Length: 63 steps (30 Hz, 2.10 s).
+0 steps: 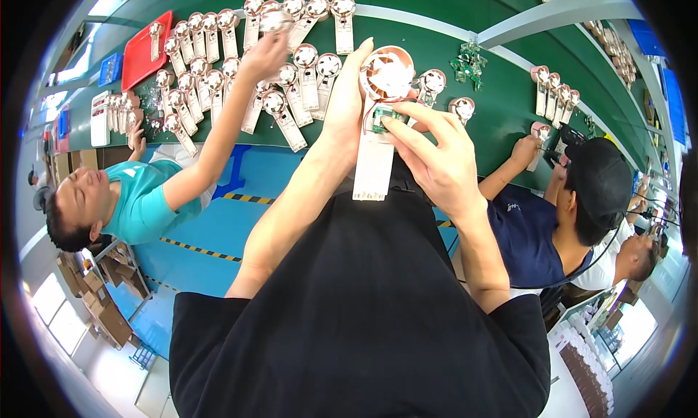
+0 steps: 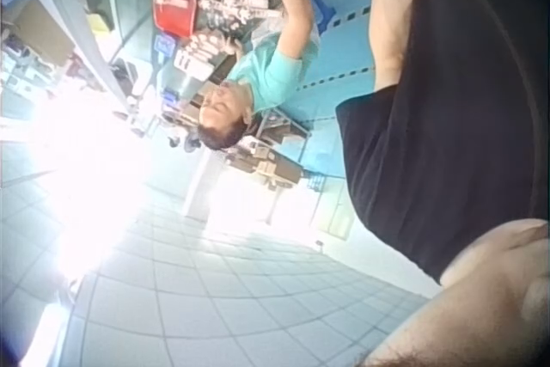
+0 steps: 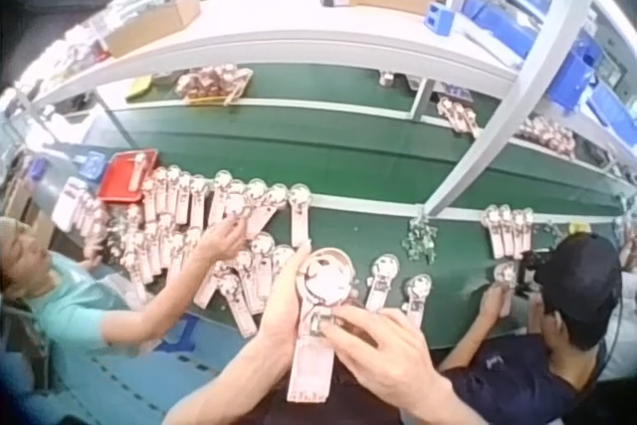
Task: The person assembles portable fans on an assembly line by fitting circuit boards and wiring into the fan casings and placing the assembled units on the table by hand.
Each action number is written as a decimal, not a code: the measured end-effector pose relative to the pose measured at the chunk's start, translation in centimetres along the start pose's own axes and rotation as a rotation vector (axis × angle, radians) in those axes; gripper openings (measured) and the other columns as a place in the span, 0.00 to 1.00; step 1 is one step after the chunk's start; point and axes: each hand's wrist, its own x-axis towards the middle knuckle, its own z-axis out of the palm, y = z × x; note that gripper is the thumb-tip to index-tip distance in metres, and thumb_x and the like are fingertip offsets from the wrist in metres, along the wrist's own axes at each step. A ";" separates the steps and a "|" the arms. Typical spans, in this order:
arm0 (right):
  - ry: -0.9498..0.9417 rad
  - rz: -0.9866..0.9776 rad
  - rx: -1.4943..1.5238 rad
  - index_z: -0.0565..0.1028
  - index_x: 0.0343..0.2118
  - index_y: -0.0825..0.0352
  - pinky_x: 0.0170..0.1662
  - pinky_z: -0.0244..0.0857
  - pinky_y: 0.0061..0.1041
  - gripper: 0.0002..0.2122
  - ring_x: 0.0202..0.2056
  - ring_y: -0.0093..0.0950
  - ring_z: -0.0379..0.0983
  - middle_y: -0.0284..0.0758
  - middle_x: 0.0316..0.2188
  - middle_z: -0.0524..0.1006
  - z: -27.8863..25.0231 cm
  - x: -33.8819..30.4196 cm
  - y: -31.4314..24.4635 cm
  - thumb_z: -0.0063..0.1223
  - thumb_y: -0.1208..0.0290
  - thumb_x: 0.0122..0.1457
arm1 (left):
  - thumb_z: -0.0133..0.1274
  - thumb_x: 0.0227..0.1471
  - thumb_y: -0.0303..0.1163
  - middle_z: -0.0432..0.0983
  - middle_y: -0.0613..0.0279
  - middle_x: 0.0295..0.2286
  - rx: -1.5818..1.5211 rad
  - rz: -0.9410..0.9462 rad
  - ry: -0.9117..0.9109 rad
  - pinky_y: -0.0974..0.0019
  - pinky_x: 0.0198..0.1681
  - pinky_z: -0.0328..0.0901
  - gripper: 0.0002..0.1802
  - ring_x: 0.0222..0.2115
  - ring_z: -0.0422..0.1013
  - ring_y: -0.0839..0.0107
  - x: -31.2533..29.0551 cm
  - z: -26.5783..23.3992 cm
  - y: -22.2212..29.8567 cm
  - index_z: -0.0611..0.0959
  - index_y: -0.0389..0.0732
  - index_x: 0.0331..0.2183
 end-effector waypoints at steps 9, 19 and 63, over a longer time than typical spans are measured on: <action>0.015 -0.060 -0.020 0.80 0.38 0.61 0.38 0.64 0.25 0.16 0.28 0.23 0.71 0.29 0.40 0.78 -0.6 0.3 0.4 0.66 0.77 0.44 | 0.44 0.59 0.53 0.78 0.60 0.27 -0.087 -0.045 -0.095 0.67 0.28 0.74 0.23 0.23 0.77 0.68 -0.1 0.2 -0.3 0.77 0.41 0.35; -0.066 -0.171 -0.158 0.79 0.39 0.62 0.41 0.62 0.28 0.14 0.28 0.25 0.71 0.30 0.40 0.78 -1.1 0.2 0.6 0.62 0.74 0.46 | 0.45 0.60 0.51 0.78 0.61 0.28 -0.013 -0.026 -0.134 0.66 0.30 0.74 0.21 0.27 0.77 0.70 0.0 -0.2 -0.3 0.77 0.41 0.37; 0.049 -0.159 -0.034 0.78 0.37 0.62 0.28 0.62 0.22 0.16 0.21 0.20 0.68 0.31 0.39 0.75 0.1 0.9 1.3 0.68 0.75 0.41 | 0.34 0.64 0.47 0.79 0.52 0.33 0.031 0.115 -0.117 0.66 0.34 0.75 0.24 0.30 0.78 0.66 0.3 -0.6 0.1 0.76 0.37 0.42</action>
